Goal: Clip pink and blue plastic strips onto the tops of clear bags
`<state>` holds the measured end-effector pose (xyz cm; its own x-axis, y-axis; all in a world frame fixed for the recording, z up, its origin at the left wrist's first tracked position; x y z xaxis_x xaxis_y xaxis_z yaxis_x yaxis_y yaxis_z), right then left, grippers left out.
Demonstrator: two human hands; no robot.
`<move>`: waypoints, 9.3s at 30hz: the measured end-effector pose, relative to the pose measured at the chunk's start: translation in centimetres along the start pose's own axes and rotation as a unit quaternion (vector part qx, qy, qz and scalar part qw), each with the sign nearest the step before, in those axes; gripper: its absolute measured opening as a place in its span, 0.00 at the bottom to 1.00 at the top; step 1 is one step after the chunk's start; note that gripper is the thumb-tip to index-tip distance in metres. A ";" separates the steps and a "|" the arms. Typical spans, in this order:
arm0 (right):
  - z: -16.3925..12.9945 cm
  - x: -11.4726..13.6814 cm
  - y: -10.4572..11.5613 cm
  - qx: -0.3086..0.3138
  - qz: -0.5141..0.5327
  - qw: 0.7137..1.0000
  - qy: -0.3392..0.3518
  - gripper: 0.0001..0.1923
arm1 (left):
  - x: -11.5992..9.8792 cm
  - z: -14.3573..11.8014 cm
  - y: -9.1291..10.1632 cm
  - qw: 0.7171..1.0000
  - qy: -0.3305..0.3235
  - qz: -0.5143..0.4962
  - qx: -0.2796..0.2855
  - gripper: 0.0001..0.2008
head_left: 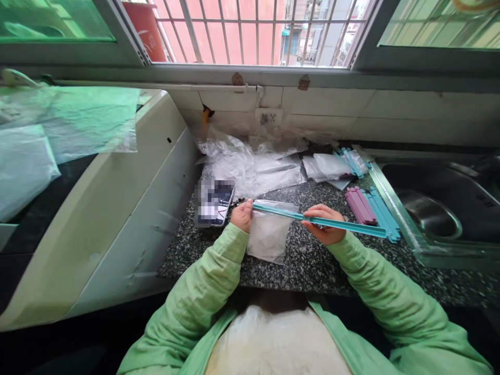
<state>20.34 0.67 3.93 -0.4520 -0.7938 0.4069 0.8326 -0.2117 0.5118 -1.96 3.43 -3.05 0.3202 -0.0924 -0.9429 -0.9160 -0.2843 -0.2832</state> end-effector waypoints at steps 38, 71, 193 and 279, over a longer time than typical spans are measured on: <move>-0.2 -0.9 -0.4 -0.053 -0.077 0.995 0.040 0.05 | -2.6 -2.3 -1.5 0.988 0.082 -0.066 0.111 0.16; -0.6 -0.4 -0.4 -0.015 -0.053 0.997 0.048 0.05 | -0.6 -0.8 -1.1 0.991 0.107 -0.076 0.031 0.21; -0.7 -0.2 -2.1 0.057 -0.186 0.975 0.106 0.07 | 0.5 -0.6 -1.2 0.993 0.065 -0.010 0.099 0.12; -1.0 -1.0 -2.8 0.104 0.017 0.989 -0.102 0.06 | -2.2 -2.3 -1.9 0.962 -0.172 0.168 0.127 0.17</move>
<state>18.77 1.49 1.29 -0.4977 -0.6629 0.5593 0.7743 -0.0489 0.6310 -0.33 2.03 -0.05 -0.0633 0.1954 -0.9787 -0.9974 -0.0472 0.0551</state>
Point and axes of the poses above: each hand's wrist, its own z-axis towards the middle knuckle, its own y-axis out of the back of the hand, x = y × z, the point moved 3 cm from there along z, towards the middle knuckle, and after that the axes turned 3 degrees about -x, right-handed, at the moved point
